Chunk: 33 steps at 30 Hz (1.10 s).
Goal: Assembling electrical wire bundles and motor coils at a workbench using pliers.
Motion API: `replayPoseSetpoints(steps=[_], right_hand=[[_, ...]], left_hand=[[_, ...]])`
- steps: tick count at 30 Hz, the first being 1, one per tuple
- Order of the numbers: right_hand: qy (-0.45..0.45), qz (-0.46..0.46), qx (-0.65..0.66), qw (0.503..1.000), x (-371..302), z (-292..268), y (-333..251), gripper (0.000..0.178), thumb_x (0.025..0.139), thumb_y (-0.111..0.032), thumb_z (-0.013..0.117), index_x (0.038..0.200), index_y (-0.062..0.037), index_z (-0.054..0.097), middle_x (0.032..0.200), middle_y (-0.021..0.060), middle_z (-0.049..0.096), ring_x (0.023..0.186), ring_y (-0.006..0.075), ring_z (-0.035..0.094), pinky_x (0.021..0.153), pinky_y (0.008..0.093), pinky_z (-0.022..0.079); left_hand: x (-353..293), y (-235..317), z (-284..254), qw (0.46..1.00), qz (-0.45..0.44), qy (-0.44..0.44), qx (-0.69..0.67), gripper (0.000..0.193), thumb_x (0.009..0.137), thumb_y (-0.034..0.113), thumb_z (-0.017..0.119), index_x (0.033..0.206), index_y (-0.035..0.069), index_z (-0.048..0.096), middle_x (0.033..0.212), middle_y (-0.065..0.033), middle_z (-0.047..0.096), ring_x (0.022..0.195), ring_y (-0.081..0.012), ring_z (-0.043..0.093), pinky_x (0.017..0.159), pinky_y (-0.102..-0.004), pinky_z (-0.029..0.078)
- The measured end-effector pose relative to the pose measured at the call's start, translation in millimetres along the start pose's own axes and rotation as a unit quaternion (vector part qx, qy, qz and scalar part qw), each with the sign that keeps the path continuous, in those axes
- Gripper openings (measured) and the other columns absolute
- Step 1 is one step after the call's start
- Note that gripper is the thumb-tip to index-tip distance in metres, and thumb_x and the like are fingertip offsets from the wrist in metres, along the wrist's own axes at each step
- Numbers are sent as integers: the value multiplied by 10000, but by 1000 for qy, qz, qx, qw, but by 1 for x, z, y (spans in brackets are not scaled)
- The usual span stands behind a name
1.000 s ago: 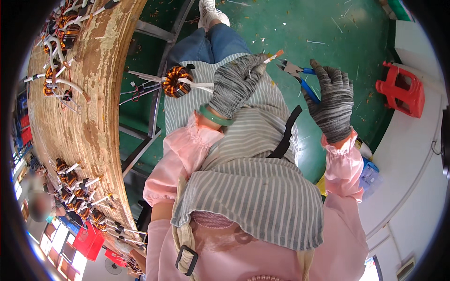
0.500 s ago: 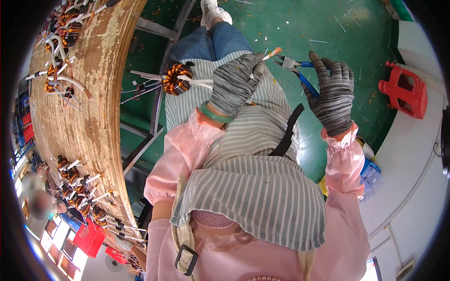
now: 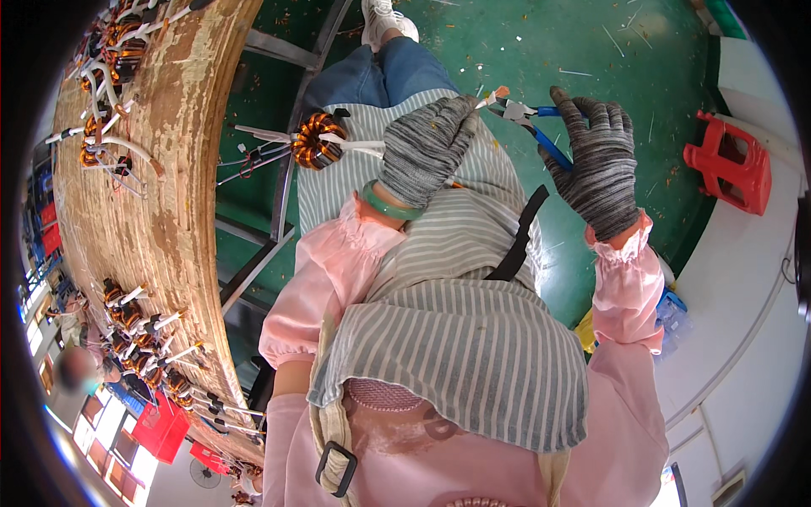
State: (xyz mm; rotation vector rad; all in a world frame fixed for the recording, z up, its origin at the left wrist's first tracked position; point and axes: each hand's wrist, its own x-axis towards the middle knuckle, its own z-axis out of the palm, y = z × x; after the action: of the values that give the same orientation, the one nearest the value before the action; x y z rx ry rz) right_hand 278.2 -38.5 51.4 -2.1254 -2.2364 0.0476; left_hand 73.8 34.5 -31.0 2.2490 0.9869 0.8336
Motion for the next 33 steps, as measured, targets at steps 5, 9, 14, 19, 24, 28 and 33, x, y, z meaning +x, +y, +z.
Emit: replayPoseSetpoints(steps=[5, 9, 14, 19, 24, 28, 33], right_hand=[[-37, 29, 5, 999, 2, 2, -4, 650, 667, -194, 694, 1269, -104, 467, 1059, 150, 541, 977, 322, 497, 903, 436, 374], [-56, 46, 12, 997, -2, 9, -9, 635, 681, -199, 686, 1270, -103, 468, 1056, 151, 545, 976, 316, 502, 891, 419, 391], [-79, 81, 27, 993, -7, 18, -12, 585, 698, -201, 679, 1248, -120, 497, 1006, 147, 552, 932, 305, 521, 822, 402, 440], [-83, 100, 7, 991, -15, 28, -14, 540, 696, -184, 677, 1214, -130, 533, 944, 129, 565, 882, 299, 538, 774, 396, 459], [-27, 97, 47, 994, -30, 50, -15, 463, 730, -183, 672, 1175, -124, 560, 860, 102, 573, 738, 270, 563, 683, 368, 483], [28, 277, 599, 751, -45, 67, -14, 433, 795, -183, 632, 1195, -62, 516, 742, 50, 536, 623, 135, 517, 539, 270, 430], [143, 309, 888, 309, -39, 66, 7, 378, 847, -173, 607, 1172, -16, 492, 774, 5, 500, 657, 95, 470, 572, 251, 408]], left_hand=[[0, 0, -1, 1000, 12, -1, 21, 230, 794, 136, 615, 1015, 71, 620, 906, -120, 640, 807, -278, 630, 714, -340, 503], [0, -1, 1, 999, 29, -7, 37, 239, 787, 143, 621, 1012, 64, 616, 892, -121, 637, 802, -286, 627, 705, -344, 503], [-2, -3, 4, 998, 33, -32, 54, 238, 801, 177, 604, 1012, 66, 612, 891, -120, 636, 795, -288, 625, 695, -354, 499], [0, -4, 10, 996, 36, -55, 65, 241, 817, 205, 583, 1015, 70, 608, 895, -120, 635, 775, -290, 623, 693, -370, 493], [1, -1, 11, 997, 13, -67, 38, 241, 811, 210, 602, 1002, 63, 613, 886, -137, 636, 770, -303, 622, 691, -369, 495], [9, 7, 11, 998, -38, -42, -18, 208, 812, 176, 608, 979, 52, 623, 878, -148, 640, 769, -300, 630, 690, -349, 503], [6, 6, 6, 981, -125, -6, -148, 193, 816, 117, 617, 992, 39, 629, 847, -123, 652, 725, -177, 633, 676, -276, 496]])
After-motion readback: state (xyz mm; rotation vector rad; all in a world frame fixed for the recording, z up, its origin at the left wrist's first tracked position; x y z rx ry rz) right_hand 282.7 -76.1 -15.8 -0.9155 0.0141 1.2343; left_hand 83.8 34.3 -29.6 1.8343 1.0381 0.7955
